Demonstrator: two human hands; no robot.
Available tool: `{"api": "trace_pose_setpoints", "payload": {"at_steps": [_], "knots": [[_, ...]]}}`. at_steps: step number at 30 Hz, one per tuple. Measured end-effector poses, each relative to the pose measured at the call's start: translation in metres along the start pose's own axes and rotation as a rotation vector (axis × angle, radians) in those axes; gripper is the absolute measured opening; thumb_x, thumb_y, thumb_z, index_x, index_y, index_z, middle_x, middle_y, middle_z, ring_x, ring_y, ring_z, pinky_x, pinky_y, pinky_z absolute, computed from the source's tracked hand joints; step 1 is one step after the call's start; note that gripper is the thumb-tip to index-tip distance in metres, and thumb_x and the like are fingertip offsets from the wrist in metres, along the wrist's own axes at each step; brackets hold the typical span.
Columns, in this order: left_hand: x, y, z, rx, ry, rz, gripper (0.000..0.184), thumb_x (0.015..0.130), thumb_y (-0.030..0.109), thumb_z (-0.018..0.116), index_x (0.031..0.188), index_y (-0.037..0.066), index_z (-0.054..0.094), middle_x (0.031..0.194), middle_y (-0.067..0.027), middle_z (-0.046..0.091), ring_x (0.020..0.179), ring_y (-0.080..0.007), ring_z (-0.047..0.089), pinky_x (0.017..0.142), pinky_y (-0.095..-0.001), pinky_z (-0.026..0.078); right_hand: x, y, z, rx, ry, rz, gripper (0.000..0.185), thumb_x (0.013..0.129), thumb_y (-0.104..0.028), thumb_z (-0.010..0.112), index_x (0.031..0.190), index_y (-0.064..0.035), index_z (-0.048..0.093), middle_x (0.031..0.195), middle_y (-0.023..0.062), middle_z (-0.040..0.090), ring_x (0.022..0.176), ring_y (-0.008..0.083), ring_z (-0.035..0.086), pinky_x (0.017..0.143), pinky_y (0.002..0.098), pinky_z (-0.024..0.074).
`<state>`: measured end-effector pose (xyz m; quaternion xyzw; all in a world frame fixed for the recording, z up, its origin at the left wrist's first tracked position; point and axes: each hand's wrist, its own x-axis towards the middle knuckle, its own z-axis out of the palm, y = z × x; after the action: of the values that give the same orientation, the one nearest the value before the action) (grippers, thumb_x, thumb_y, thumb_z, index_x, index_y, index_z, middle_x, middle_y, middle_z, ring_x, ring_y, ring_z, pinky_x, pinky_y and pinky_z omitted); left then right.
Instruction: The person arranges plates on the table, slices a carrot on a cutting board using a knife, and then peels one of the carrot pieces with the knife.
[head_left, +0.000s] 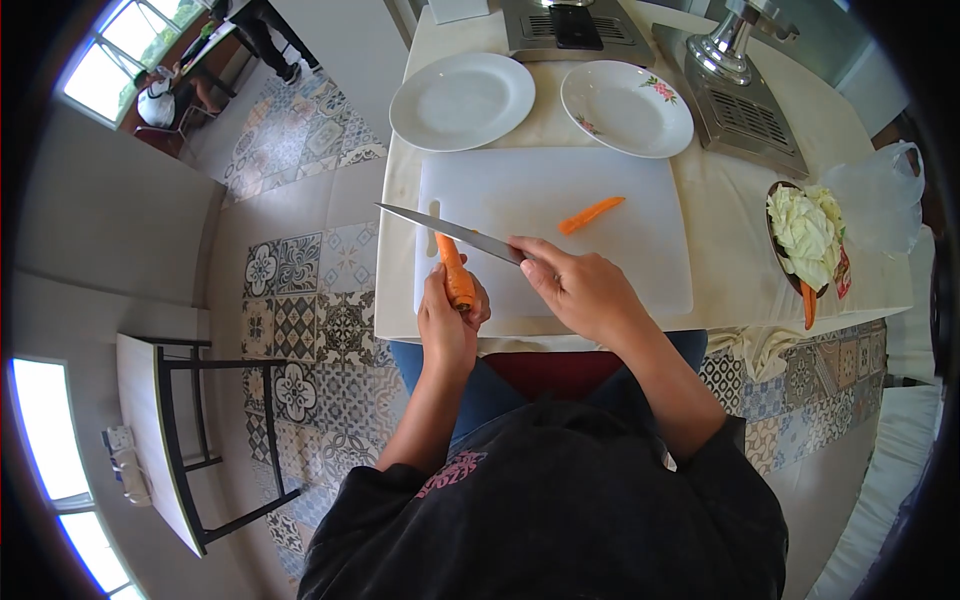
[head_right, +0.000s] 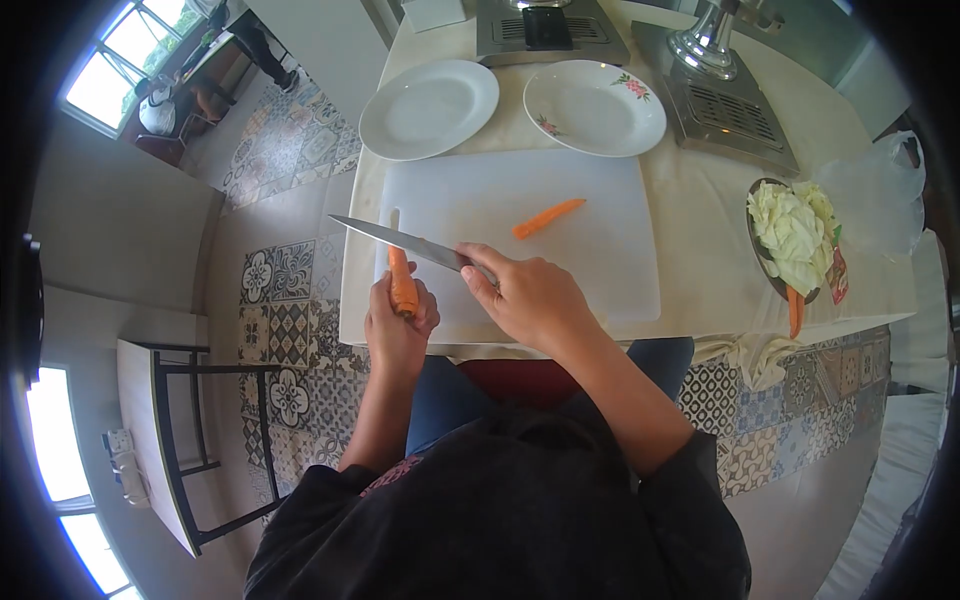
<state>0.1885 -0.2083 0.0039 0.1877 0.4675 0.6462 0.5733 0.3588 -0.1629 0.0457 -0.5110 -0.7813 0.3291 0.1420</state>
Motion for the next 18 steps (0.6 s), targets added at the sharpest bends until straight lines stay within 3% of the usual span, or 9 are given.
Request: {"api": "trace_pose_setpoints", "payload": {"at_steps": [8, 11, 14, 18], "knots": [[0.001, 0.003, -0.011, -0.013, -0.009, -0.006, 0.037, 0.100, 0.031, 0.030, 0.113, 0.000, 0.046, 0.055, -0.0040, 0.038, 0.048, -0.0128, 0.031, 0.049, -0.0279, 0.027, 0.016, -0.004, 0.002, -0.122, 0.013, -0.042, 0.045, 0.096, -0.046, 0.048, 0.119, -0.0088, 0.058, 0.071, 0.0115, 0.067, 0.067, 0.0325, 0.065, 0.064, 0.0422, 0.0501], [0.002, 0.003, -0.013, -0.013, -0.025, -0.021, 0.037, 0.100, 0.031, 0.030, 0.113, 0.001, 0.047, 0.055, -0.0040, 0.037, 0.048, -0.0129, 0.031, 0.049, -0.0280, 0.028, 0.016, -0.003, -0.001, -0.046, 0.010, 0.021, 0.043, 0.096, -0.045, 0.050, 0.119, -0.0107, 0.058, 0.071, 0.0120, 0.067, 0.066, 0.0309, 0.065, 0.062, 0.0409, 0.0490], [0.001, 0.005, -0.011, -0.036, -0.064, -0.066, 0.037, 0.100, 0.031, 0.029, 0.112, 0.002, 0.048, 0.055, -0.0039, 0.038, 0.048, -0.0128, 0.032, 0.050, -0.0280, 0.028, 0.013, 0.005, -0.008, 0.238, 0.012, -0.020, 0.041, 0.095, -0.041, 0.054, 0.127, -0.0151, 0.055, 0.069, 0.0129, 0.065, 0.062, 0.0285, 0.064, 0.057, 0.0381, 0.0468], [0.008, 0.003, -0.010, -0.131, -0.174, -0.143, 0.036, 0.101, 0.032, 0.029, 0.109, 0.002, 0.049, 0.056, -0.0049, 0.039, 0.051, -0.0137, 0.034, 0.051, -0.0281, 0.028, 0.002, 0.001, -0.021, 0.228, -0.077, -0.082, 0.048, 0.091, -0.037, 0.060, 0.135, -0.0202, 0.050, 0.069, 0.0138, 0.064, 0.057, 0.0250, 0.063, 0.053, 0.0340, 0.0451]]}}
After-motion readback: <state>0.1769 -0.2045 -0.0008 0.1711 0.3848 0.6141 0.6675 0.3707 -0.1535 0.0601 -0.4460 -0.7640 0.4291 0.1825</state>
